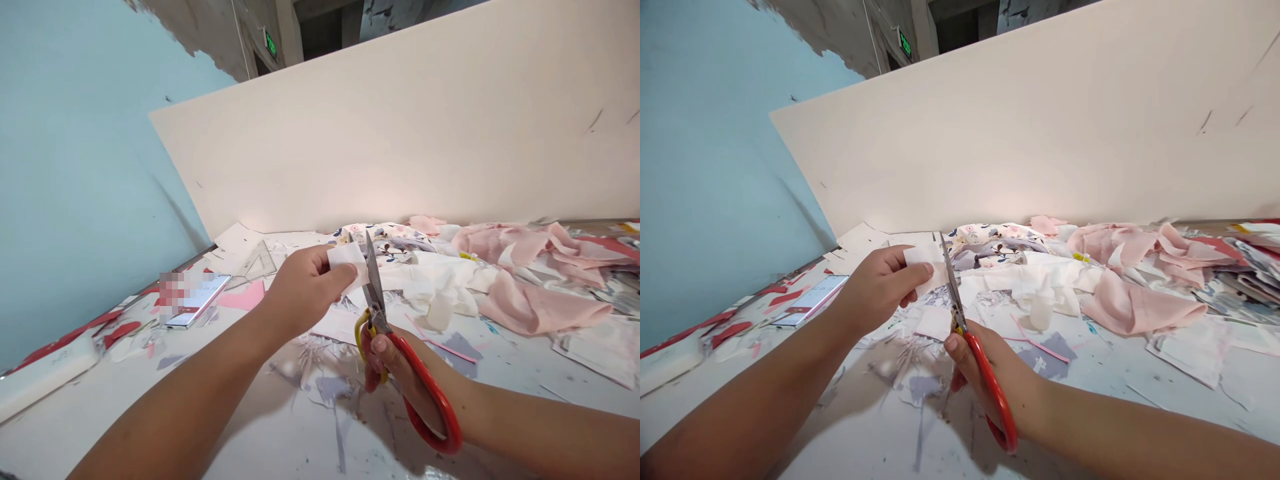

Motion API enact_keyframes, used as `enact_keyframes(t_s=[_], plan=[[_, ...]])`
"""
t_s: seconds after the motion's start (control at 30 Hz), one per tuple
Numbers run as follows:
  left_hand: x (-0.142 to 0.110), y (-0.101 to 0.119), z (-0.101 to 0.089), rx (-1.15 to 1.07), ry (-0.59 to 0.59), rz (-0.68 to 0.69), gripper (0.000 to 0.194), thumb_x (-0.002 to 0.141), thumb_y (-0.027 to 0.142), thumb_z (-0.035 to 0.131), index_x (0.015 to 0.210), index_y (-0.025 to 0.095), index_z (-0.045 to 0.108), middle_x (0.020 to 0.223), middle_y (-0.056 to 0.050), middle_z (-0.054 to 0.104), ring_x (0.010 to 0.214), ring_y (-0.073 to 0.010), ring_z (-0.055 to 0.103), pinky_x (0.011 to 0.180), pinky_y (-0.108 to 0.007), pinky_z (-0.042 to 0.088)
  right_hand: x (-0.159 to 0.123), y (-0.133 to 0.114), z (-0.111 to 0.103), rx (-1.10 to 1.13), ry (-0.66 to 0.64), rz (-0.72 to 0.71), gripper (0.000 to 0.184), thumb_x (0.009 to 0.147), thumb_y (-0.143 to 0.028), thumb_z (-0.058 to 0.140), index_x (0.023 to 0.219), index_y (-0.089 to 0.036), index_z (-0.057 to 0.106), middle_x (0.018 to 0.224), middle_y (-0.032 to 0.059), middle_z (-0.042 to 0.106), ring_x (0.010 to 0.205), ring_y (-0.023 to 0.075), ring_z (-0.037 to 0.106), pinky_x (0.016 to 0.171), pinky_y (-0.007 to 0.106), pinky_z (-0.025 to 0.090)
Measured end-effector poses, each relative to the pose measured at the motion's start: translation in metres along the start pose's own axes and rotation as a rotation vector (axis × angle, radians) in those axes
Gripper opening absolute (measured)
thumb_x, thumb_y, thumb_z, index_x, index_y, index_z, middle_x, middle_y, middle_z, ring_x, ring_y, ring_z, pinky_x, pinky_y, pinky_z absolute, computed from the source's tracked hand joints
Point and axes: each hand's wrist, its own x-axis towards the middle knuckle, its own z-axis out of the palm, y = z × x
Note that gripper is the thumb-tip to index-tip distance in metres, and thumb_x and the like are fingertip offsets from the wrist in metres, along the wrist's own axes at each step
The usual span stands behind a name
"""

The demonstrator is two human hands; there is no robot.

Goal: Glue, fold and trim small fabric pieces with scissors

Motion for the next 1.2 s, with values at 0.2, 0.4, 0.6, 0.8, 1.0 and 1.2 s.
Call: enact_keyframes(t_s=[0.2, 0.4, 0.6, 0.8, 1.0, 1.2], plan=[[0.000, -0.001, -0.001, -0.013, -0.008, 0.024, 0.026, 0.072, 0.037, 0.051, 0.056, 0.019, 0.044, 0.049, 0.005, 0.040, 0.045, -0.0085, 0.039, 0.041, -0.021, 0.028, 0.000, 0.003, 0.001, -0.035, 0.000, -0.013, 0.050, 0.086, -0.058, 0.022, 0.065, -0.020, 0.047, 0.065, 0.0023, 0.054, 0.063, 0.0175, 0.055, 0.064, 0.033, 0.044], [0.001, -0.001, 0.000, -0.008, -0.004, -0.005, 0.023, 0.071, 0.038, 0.052, 0.058, 0.019, 0.046, 0.049, 0.005, 0.040, 0.045, -0.0087, 0.038, 0.039, -0.021, 0.027, 0.000, 0.002, 0.001, -0.038, 0.004, 0.000, 0.054, 0.085, -0.060, 0.022, 0.060, -0.019, 0.048, 0.062, 0.0022, 0.052, 0.059, 0.0159, 0.054, 0.055, 0.029, 0.043], [0.000, 0.000, 0.000, -0.033, -0.027, 0.006, 0.022, 0.070, 0.033, 0.050, 0.055, 0.019, 0.043, 0.052, 0.004, 0.041, 0.047, -0.0088, 0.039, 0.044, -0.022, 0.031, 0.001, 0.005, 0.003, 0.029, -0.016, 0.077, 0.055, 0.084, -0.062, 0.023, 0.057, -0.020, 0.046, 0.052, 0.0020, 0.057, 0.049, 0.0143, 0.051, 0.052, 0.028, 0.042], [0.000, 0.002, 0.000, -0.049, -0.032, 0.020, 0.021, 0.070, 0.032, 0.050, 0.056, 0.019, 0.043, 0.053, 0.004, 0.042, 0.048, -0.0086, 0.039, 0.046, -0.022, 0.032, 0.001, 0.001, 0.002, 0.030, 0.026, 0.110, 0.052, 0.083, -0.063, 0.025, 0.060, -0.021, 0.045, 0.051, 0.0013, 0.055, 0.049, 0.0143, 0.048, 0.047, 0.028, 0.040], [0.001, 0.006, -0.001, -0.075, -0.004, 0.014, 0.026, 0.073, 0.032, 0.046, 0.051, 0.019, 0.042, 0.048, 0.004, 0.043, 0.046, -0.0085, 0.040, 0.045, -0.021, 0.032, 0.002, 0.004, 0.004, 0.096, 0.070, 0.089, 0.043, 0.083, -0.060, 0.032, 0.069, -0.021, 0.042, 0.063, -0.0003, 0.053, 0.059, 0.0138, 0.051, 0.055, 0.028, 0.043], [0.005, 0.004, -0.010, -0.167, -0.001, 0.029, 0.021, 0.073, 0.025, 0.041, 0.054, 0.020, 0.043, 0.049, 0.004, 0.044, 0.048, -0.0092, 0.041, 0.046, -0.021, 0.032, 0.005, -0.008, -0.011, -0.092, 0.053, 0.210, 0.040, 0.081, -0.056, 0.041, 0.061, -0.022, 0.038, 0.050, -0.0048, 0.043, 0.043, 0.0103, 0.038, 0.042, 0.025, 0.032]])
